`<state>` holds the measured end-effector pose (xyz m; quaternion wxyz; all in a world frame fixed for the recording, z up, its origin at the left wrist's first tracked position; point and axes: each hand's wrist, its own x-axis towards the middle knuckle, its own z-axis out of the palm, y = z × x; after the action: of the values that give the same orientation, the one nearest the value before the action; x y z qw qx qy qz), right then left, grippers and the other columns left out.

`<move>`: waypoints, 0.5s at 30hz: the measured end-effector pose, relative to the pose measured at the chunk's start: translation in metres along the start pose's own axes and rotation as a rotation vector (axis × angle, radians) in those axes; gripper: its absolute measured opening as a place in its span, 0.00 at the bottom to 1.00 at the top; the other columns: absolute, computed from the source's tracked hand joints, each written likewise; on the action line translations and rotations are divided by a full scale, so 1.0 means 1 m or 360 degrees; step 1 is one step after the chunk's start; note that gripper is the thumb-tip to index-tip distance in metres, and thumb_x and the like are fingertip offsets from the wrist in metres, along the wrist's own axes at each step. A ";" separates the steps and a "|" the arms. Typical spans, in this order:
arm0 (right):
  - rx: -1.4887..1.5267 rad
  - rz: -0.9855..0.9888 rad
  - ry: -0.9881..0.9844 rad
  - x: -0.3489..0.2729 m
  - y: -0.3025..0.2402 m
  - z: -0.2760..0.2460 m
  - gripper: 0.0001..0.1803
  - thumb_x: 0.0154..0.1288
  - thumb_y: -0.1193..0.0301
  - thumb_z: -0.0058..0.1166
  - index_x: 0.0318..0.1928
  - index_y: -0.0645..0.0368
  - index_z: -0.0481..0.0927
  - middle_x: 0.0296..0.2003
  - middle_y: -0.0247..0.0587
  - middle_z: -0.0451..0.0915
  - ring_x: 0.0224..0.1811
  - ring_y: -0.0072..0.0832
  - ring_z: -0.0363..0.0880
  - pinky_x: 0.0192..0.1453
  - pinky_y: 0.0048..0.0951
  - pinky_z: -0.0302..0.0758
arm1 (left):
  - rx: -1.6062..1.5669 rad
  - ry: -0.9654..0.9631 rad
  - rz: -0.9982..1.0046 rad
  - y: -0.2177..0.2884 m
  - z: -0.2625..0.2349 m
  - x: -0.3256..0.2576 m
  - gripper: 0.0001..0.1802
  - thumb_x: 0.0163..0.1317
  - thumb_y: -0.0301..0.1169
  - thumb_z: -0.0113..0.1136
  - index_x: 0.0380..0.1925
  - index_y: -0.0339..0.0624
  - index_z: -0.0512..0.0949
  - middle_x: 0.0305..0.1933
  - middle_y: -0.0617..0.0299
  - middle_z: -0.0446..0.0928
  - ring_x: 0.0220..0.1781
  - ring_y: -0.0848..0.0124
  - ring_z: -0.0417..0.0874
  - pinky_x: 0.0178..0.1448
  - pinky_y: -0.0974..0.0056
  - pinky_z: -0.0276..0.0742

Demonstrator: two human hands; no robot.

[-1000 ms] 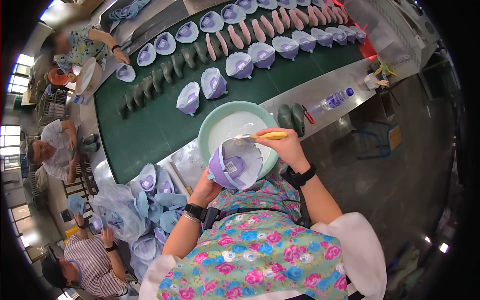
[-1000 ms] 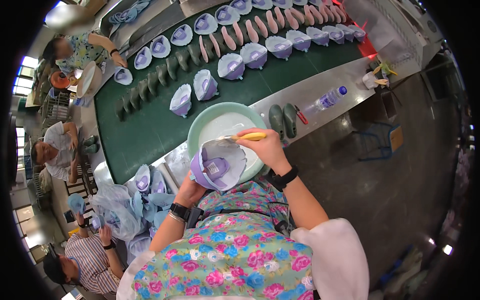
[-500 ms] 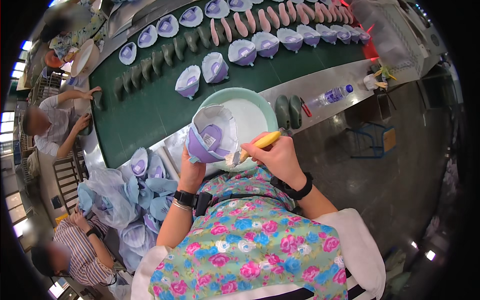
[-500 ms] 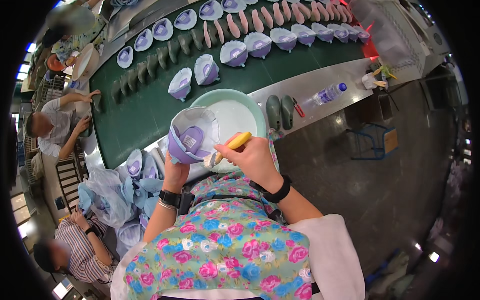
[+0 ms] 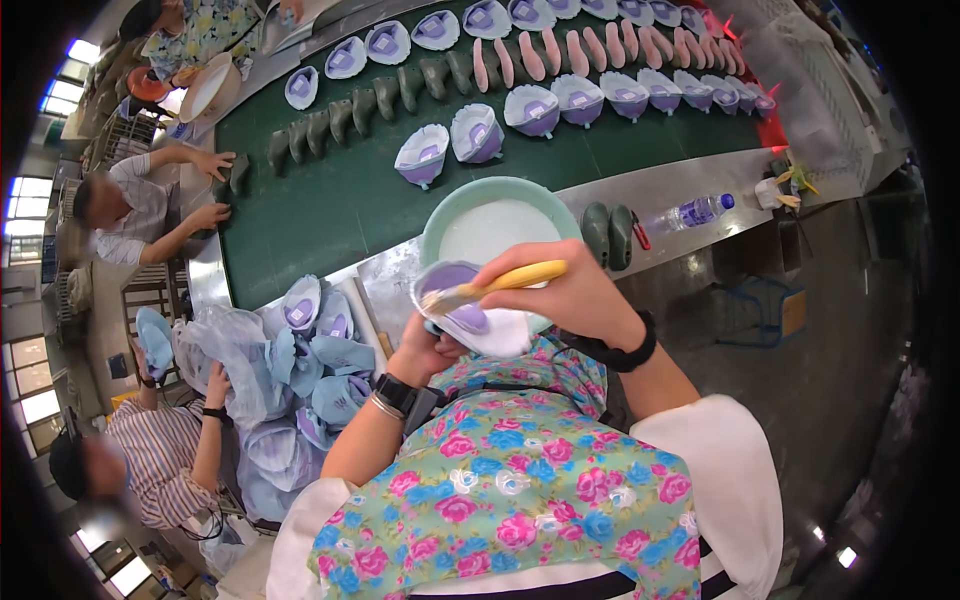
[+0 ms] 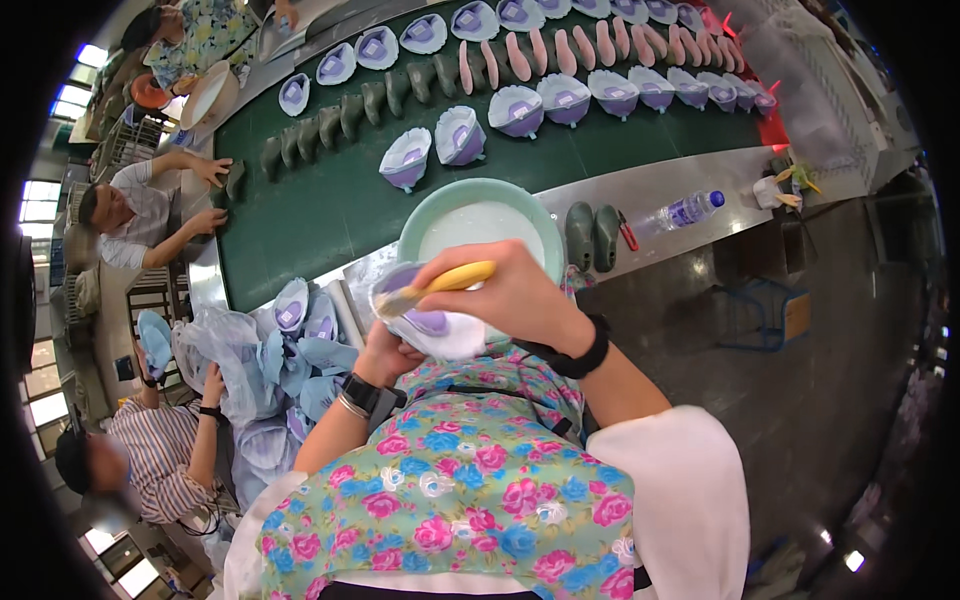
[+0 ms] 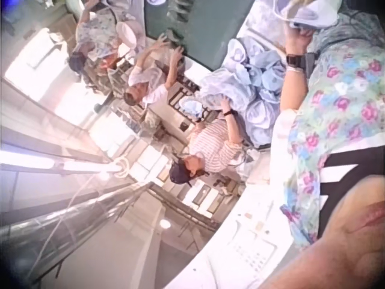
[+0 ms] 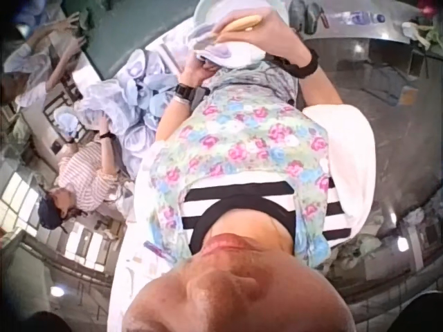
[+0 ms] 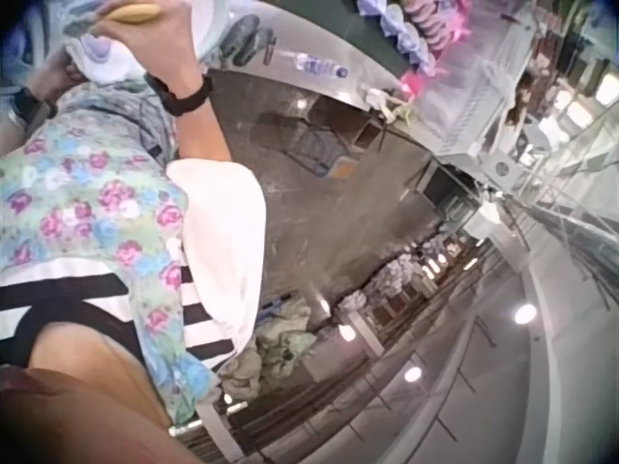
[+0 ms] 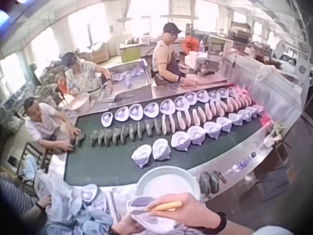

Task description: The person repeatedly picks up purple and white plastic decorative items from a pile, dips a brush into a bowl of white liquid, and applies the liquid to the items. The person then places the treated items onto a green conveyor belt where other similar items are arranged.

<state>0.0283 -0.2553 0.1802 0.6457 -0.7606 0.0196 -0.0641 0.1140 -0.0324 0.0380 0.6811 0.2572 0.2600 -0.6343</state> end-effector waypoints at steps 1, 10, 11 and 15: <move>0.0015 -0.0044 -0.0151 0.006 -0.002 0.006 0.09 0.59 0.78 0.67 0.41 0.63 0.86 0.39 0.36 0.87 0.40 0.21 0.83 0.46 0.23 0.77 | -0.0017 0.0004 -0.0042 -0.007 0.007 -0.003 0.25 0.74 0.52 0.41 0.38 0.41 0.77 0.18 0.65 0.72 0.11 0.82 0.62 0.14 0.77 0.53; -0.0540 0.0502 0.0314 -0.024 0.064 -0.009 0.10 0.57 0.67 0.67 0.30 0.63 0.84 0.22 0.41 0.84 0.23 0.25 0.82 0.31 0.28 0.76 | 0.0062 -0.0389 -0.0259 -0.002 -0.018 0.003 0.16 0.72 0.41 0.47 0.34 0.43 0.76 0.14 0.66 0.66 0.12 0.79 0.60 0.16 0.74 0.54; -0.0590 0.0559 0.0298 -0.032 0.067 -0.009 0.11 0.58 0.67 0.67 0.29 0.63 0.84 0.22 0.42 0.83 0.22 0.26 0.82 0.30 0.30 0.76 | 0.0043 -0.0283 -0.0245 0.002 -0.023 0.004 0.15 0.72 0.40 0.47 0.34 0.43 0.76 0.15 0.66 0.66 0.12 0.78 0.60 0.16 0.74 0.54; -0.0131 0.0819 0.0671 -0.046 0.054 -0.013 0.09 0.61 0.72 0.66 0.29 0.64 0.82 0.20 0.35 0.81 0.21 0.18 0.78 0.26 0.24 0.72 | 0.0020 0.0041 0.0399 0.045 -0.039 -0.007 0.11 0.72 0.36 0.47 0.38 0.46 0.78 0.31 0.63 0.78 0.27 0.73 0.75 0.26 0.71 0.66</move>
<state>-0.0162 -0.2713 0.1260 0.5912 -0.7262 0.3466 -0.0542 0.1572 0.0019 0.0151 0.7501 0.3001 0.2306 -0.5424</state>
